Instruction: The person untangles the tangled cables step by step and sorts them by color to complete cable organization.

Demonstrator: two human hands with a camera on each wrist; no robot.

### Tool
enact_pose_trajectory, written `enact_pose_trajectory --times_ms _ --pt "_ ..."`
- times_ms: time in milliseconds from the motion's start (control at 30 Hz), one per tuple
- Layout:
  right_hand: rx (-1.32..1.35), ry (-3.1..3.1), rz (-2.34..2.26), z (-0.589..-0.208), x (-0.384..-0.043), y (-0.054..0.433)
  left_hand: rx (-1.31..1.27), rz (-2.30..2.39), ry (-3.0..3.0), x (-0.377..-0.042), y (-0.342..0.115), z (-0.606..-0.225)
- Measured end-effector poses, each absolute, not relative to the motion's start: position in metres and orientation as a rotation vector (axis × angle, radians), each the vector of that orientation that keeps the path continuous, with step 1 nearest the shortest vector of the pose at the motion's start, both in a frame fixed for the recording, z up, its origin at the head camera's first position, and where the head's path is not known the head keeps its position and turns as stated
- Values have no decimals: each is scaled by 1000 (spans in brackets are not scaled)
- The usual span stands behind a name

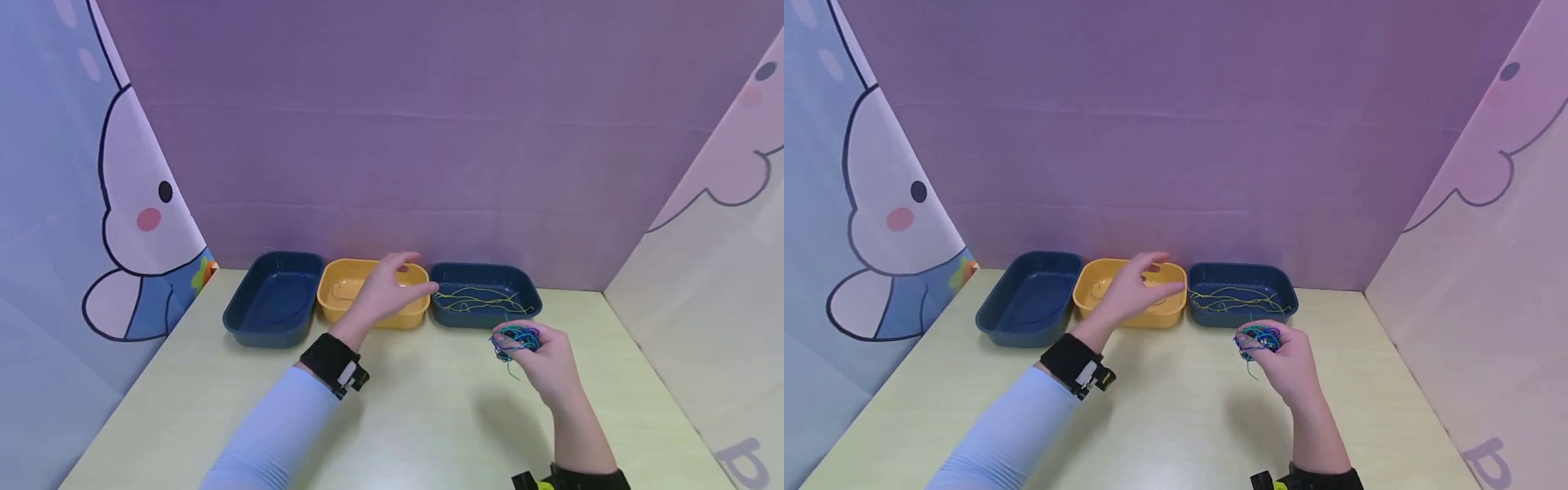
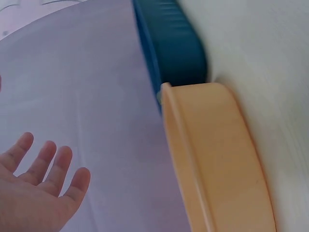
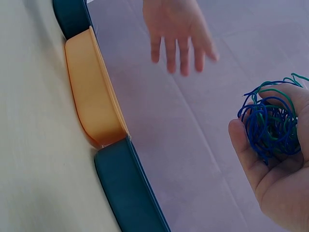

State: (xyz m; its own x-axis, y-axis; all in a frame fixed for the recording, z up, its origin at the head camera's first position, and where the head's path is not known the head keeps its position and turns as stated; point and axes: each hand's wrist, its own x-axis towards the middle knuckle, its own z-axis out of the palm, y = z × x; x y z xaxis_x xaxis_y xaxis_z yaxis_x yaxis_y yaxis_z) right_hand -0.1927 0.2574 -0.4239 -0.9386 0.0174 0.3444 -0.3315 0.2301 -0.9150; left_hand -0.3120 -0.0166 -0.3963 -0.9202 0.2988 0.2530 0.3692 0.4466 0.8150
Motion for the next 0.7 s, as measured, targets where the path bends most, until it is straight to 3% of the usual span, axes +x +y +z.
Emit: enact_pose_trajectory --times_ms 700 --pt "280 -2232 1759 -426 -191 262 -595 -1772 -2287 -249 -99 -413"
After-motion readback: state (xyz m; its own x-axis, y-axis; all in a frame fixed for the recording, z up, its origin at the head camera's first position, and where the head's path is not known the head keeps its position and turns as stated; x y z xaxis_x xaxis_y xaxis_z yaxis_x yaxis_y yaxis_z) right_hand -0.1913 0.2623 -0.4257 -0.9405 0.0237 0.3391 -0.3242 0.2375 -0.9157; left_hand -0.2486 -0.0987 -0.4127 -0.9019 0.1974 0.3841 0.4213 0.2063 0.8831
